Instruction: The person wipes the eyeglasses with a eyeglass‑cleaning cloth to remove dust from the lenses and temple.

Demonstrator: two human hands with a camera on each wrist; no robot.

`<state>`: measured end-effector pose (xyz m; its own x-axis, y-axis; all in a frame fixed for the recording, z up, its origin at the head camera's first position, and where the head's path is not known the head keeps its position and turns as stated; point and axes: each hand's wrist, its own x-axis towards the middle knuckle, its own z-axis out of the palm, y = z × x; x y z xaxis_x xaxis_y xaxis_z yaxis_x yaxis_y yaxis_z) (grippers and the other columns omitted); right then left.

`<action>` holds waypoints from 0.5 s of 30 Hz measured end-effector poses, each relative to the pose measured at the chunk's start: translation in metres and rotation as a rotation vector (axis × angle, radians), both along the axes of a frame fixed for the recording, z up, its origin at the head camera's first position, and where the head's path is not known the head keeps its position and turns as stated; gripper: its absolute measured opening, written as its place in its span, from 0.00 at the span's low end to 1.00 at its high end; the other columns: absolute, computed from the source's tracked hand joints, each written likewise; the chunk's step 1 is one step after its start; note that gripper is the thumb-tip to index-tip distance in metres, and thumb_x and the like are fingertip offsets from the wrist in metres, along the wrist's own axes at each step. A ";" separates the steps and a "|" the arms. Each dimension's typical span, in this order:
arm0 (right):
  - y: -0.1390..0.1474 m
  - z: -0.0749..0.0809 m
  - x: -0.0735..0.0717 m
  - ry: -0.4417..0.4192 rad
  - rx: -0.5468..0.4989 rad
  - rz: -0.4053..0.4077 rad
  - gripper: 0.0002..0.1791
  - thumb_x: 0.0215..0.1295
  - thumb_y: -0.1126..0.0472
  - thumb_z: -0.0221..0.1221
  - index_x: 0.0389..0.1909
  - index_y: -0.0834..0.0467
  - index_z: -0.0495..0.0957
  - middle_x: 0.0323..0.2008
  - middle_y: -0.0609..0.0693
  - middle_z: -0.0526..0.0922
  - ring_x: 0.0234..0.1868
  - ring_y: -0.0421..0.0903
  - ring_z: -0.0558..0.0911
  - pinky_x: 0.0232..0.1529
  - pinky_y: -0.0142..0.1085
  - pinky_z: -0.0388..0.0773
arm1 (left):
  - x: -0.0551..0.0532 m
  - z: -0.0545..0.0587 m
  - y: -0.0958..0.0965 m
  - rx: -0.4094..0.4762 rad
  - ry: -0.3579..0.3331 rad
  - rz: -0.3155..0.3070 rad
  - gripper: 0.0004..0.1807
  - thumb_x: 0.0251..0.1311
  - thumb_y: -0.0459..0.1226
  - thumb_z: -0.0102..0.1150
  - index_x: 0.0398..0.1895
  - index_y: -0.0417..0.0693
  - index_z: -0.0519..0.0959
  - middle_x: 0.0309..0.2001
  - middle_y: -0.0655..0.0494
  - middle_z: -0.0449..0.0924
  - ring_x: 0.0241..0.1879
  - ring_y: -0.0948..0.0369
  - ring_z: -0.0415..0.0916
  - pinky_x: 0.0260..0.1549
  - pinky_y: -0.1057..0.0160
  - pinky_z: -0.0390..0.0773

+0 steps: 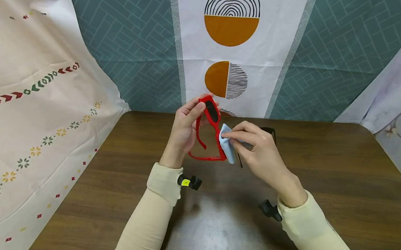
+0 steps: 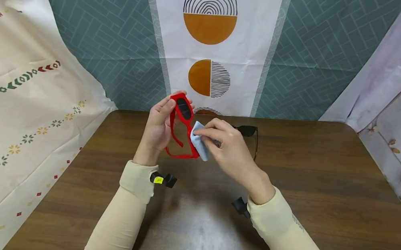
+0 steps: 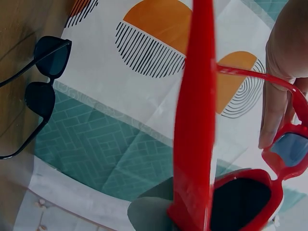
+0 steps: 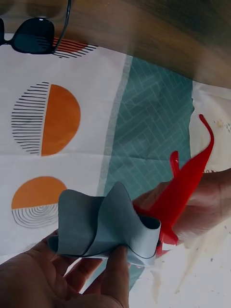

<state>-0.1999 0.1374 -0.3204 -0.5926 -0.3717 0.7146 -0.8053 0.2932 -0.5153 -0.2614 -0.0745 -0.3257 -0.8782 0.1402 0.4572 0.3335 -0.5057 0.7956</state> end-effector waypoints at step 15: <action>0.020 0.009 -0.001 -0.172 0.215 0.047 0.15 0.64 0.76 0.66 0.45 0.56 0.91 0.38 0.44 0.83 0.38 0.39 0.79 0.37 0.32 0.78 | 0.001 0.004 -0.004 0.099 0.008 0.065 0.36 0.52 0.57 0.77 0.59 0.44 0.83 0.47 0.50 0.88 0.49 0.56 0.87 0.55 0.57 0.83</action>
<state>-0.2007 0.1579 -0.3113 -0.6768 -0.5341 0.5066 -0.7267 0.3748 -0.5757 -0.2607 -0.0782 -0.3213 -0.8805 0.0369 0.4725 0.3740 -0.5585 0.7404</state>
